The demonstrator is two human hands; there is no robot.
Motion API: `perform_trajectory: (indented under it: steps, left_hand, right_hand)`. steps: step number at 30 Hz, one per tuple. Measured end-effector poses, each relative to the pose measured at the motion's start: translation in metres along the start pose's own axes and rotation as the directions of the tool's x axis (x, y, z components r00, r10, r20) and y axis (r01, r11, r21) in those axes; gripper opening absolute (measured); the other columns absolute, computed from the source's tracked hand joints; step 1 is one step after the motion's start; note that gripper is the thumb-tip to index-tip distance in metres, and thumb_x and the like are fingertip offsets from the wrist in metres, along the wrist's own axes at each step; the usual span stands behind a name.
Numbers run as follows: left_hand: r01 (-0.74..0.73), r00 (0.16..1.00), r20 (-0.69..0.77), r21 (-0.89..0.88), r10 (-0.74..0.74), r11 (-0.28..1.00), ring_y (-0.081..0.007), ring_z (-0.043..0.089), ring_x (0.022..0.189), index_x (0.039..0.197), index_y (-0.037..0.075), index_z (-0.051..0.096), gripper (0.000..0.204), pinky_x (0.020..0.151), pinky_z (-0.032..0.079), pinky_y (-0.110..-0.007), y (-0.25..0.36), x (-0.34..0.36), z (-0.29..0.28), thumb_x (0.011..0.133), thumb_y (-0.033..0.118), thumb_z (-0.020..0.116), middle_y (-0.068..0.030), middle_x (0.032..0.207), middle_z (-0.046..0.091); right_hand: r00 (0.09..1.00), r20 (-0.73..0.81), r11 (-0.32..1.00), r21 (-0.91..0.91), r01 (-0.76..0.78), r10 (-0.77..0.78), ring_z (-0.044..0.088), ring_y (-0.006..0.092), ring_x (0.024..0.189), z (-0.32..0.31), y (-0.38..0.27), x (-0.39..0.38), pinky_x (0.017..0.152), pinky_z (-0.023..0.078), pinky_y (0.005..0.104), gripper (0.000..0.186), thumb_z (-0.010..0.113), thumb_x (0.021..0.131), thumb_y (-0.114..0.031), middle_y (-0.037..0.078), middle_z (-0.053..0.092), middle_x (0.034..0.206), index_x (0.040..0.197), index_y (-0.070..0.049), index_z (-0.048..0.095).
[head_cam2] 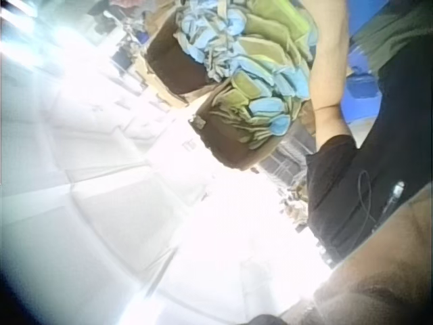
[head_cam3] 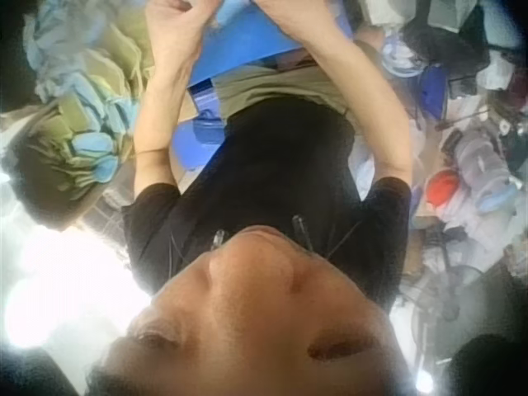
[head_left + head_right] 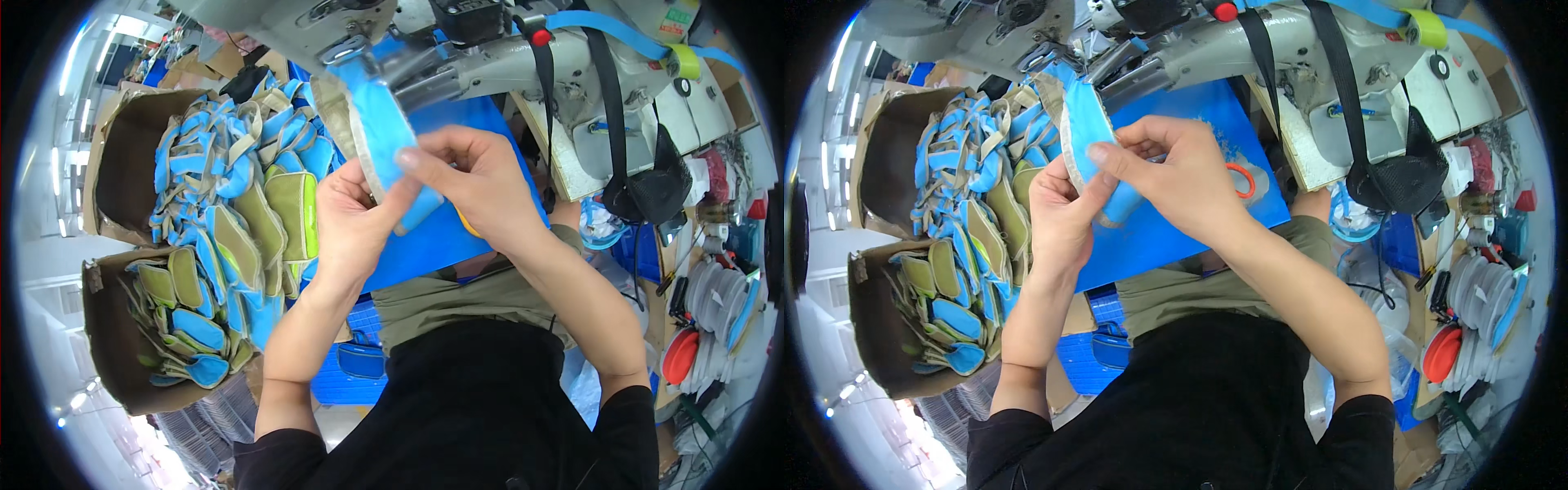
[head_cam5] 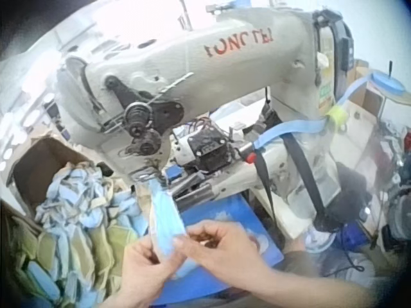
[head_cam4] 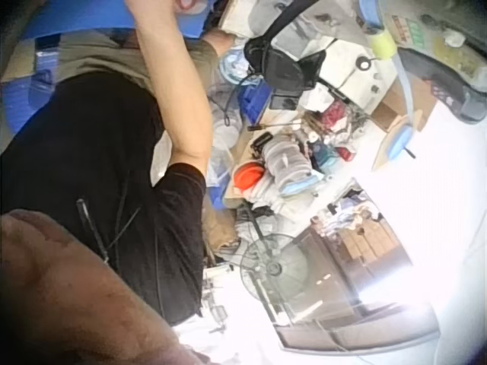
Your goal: The person sews a blue fabric strip onto the edge of a green mesh pouch using a sewing machine. They handle the pouch, align the fabric, and guide it through the machine, then trim the excess thread with scissors. The person repeats this process for multiple pouches, stacking the finished items.
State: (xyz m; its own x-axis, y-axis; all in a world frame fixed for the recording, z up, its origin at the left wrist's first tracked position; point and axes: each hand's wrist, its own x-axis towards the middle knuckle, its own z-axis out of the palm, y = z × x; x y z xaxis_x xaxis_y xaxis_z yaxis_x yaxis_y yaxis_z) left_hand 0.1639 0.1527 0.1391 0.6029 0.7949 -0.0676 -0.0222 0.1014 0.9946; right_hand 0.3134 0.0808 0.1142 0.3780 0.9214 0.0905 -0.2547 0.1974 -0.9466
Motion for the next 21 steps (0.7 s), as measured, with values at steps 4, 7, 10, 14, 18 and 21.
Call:
perform_trajectory:
  steps: [4,7,10,14,18,21]
  left_hand:
    - [-0.115,0.987,-0.098,0.106,0.126,0.988,-0.0068,0.068,0.076,0.102,0.000,0.072,0.019,0.066,0.054,-0.023,-0.003,-0.005,0.009,0.085,0.002,0.079,-0.0036,0.087,0.076]
    - [-0.279,0.945,-0.052,0.383,0.322,0.881,-0.0093,0.069,0.073,0.093,0.001,0.069,0.015,0.064,0.053,-0.024,-0.032,-0.018,-0.005,0.081,-0.001,0.079,-0.0068,0.081,0.074]
    - [-0.412,0.873,-0.016,0.510,0.488,0.755,-0.0214,0.069,0.069,0.087,0.003,0.067,0.016,0.061,0.054,-0.031,-0.039,-0.029,-0.013,0.078,-0.003,0.079,-0.0095,0.082,0.068]
    - [-0.531,0.751,-0.013,0.582,0.660,0.616,-0.0237,0.065,0.071,0.087,0.003,0.069,0.023,0.060,0.051,-0.033,-0.060,-0.038,-0.028,0.069,-0.008,0.079,-0.0087,0.082,0.065]
    - [-0.641,0.622,0.066,0.615,0.781,0.459,-0.0236,0.065,0.072,0.094,0.003,0.073,0.031,0.060,0.048,-0.035,-0.073,-0.041,-0.052,0.064,-0.004,0.081,-0.0058,0.085,0.064]
    - [-0.670,0.589,0.088,0.609,0.803,0.425,-0.0219,0.064,0.073,0.094,0.003,0.075,0.030,0.061,0.047,-0.034,-0.071,-0.043,-0.063,0.065,0.001,0.081,-0.0042,0.085,0.063]
  right_hand:
    - [0.989,-0.006,0.978,0.151,-0.144,0.146,0.063,0.0071,0.078,0.000,-0.002,0.005,0.070,0.048,0.0234,0.020,0.077,0.094,-0.017,0.004,0.074,0.088,0.100,0.002,0.075]
    - [0.979,0.016,0.933,0.302,-0.198,0.203,0.064,0.0084,0.082,0.000,0.001,0.004,0.078,0.049,0.0253,0.017,0.075,0.095,-0.016,0.005,0.074,0.091,0.101,0.000,0.075]
    - [0.965,0.132,0.868,0.422,-0.261,0.226,0.066,0.0119,0.095,-0.006,0.006,0.005,0.092,0.049,0.0305,0.017,0.070,0.099,-0.017,0.006,0.074,0.102,0.107,-0.002,0.072]
    - [0.942,0.046,0.844,0.431,-0.319,0.333,0.066,0.0193,0.113,-0.004,0.008,0.003,0.107,0.045,0.0399,0.027,0.063,0.103,-0.023,0.008,0.072,0.120,0.120,-0.003,0.068]
    - [0.935,0.218,0.824,0.446,-0.350,0.279,0.048,0.0295,0.141,-0.016,0.020,0.002,0.119,0.033,0.0527,0.045,0.053,0.107,-0.032,0.011,0.055,0.150,0.145,-0.008,0.055]
    - [0.944,0.221,0.812,0.485,-0.324,0.245,0.048,0.0307,0.141,-0.018,0.023,0.001,0.120,0.033,0.0526,0.044,0.052,0.108,-0.032,0.012,0.053,0.152,0.145,-0.008,0.054]
